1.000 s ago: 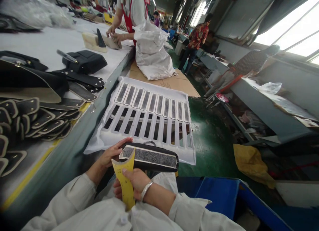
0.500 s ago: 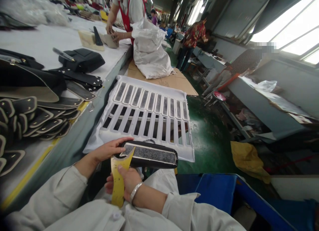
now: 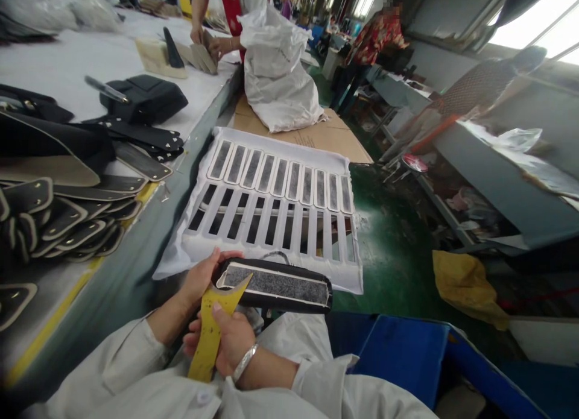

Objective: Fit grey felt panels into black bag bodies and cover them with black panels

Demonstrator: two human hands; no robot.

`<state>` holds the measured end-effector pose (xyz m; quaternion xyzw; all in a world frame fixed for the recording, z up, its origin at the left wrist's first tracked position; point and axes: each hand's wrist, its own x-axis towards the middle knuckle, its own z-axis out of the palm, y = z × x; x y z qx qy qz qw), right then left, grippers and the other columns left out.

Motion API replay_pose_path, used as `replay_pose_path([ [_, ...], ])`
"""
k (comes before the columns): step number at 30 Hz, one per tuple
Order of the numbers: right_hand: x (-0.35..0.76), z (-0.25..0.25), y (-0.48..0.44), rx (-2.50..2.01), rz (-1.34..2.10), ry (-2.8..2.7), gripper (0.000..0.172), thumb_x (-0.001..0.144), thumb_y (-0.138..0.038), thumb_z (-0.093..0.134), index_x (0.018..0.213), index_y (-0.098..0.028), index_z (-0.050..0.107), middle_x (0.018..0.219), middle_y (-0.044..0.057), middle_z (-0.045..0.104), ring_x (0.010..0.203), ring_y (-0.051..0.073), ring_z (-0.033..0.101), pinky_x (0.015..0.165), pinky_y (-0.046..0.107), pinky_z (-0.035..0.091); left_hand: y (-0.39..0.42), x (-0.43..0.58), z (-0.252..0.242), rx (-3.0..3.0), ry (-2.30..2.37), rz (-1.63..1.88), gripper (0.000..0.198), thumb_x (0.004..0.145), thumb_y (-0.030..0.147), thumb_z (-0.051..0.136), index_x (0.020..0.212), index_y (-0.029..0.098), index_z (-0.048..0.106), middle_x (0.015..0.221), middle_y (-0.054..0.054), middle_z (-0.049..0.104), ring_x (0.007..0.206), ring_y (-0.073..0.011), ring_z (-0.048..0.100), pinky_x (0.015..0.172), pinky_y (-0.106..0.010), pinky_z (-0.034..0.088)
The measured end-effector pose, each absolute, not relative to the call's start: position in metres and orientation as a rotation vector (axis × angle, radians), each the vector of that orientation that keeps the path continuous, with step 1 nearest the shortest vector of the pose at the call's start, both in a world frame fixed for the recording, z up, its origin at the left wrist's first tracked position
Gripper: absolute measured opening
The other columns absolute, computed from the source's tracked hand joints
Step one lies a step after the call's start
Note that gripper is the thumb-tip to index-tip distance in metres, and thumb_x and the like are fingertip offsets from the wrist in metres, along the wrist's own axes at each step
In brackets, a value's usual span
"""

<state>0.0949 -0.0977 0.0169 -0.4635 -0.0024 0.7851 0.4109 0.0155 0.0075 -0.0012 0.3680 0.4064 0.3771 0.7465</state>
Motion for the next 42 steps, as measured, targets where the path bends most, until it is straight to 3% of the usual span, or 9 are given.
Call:
replay_pose_path([
  [6,0.096,0.012,-0.101,-1.078,1.991,0.083,0.054,0.059,-0.054,0.077,0.085,-0.009,0.063,0.073,0.007,0.066,0.062,0.019,0.066,0.065,0.037,0.055,0.011,0.020,0.006,1.085,1.059,0.757,0.050,0.088,0.056,0.040,0.088,0.018,0.071,0.088,-0.004,0.073,0.084,-0.0208,0.064,0.079,-0.029,0.049],
  [15,0.098,0.018,-0.107,-1.068,1.955,0.192,0.039,0.076,-0.043,0.069,0.089,-0.006,0.062,0.074,0.011,0.068,0.066,0.021,0.068,0.068,0.039,0.054,0.010,0.026,0.001,1.225,1.097,0.740,0.047,0.087,0.057,0.042,0.085,0.017,0.067,0.085,-0.003,0.069,0.080,-0.0203,0.060,0.075,-0.029,0.047],
  [21,0.098,0.018,-0.112,-1.054,1.956,0.237,0.031,0.086,-0.037,0.057,0.091,-0.007,0.061,0.076,0.010,0.068,0.067,0.020,0.069,0.070,0.037,0.054,0.015,0.023,0.005,1.301,0.975,0.531,0.054,0.087,0.061,0.036,0.105,0.019,0.066,0.083,-0.001,0.068,0.078,-0.0198,0.060,0.074,-0.029,0.046],
  [27,0.093,0.018,-0.107,-0.969,1.983,0.252,0.032,0.084,-0.040,0.059,0.087,-0.008,0.061,0.070,0.006,0.065,0.066,0.018,0.067,0.073,0.036,0.052,0.020,0.019,0.005,1.061,0.750,0.470,0.063,0.086,0.066,0.034,0.118,0.020,0.062,0.109,-0.005,0.067,0.100,-0.0235,0.059,0.091,-0.035,0.042],
  [31,0.091,0.017,-0.102,-0.924,2.023,0.288,0.034,0.083,-0.041,0.061,0.084,-0.007,0.061,0.063,0.003,0.059,0.056,0.013,0.061,0.077,0.038,0.051,0.020,0.022,-0.007,0.889,0.681,0.575,0.066,0.085,0.069,0.031,0.106,0.018,0.067,0.121,-0.008,0.063,0.109,-0.0266,0.057,0.096,-0.037,0.041],
  [42,0.091,0.012,-0.099,-0.858,2.054,0.298,0.026,0.075,-0.038,0.069,0.078,-0.013,0.065,0.061,0.000,0.059,0.062,0.016,0.061,0.072,0.034,0.051,0.019,0.035,0.011,1.276,1.047,0.564,0.058,0.090,0.058,0.031,0.093,0.020,0.074,0.093,-0.003,0.074,0.094,-0.0234,0.063,0.087,-0.031,0.045],
])
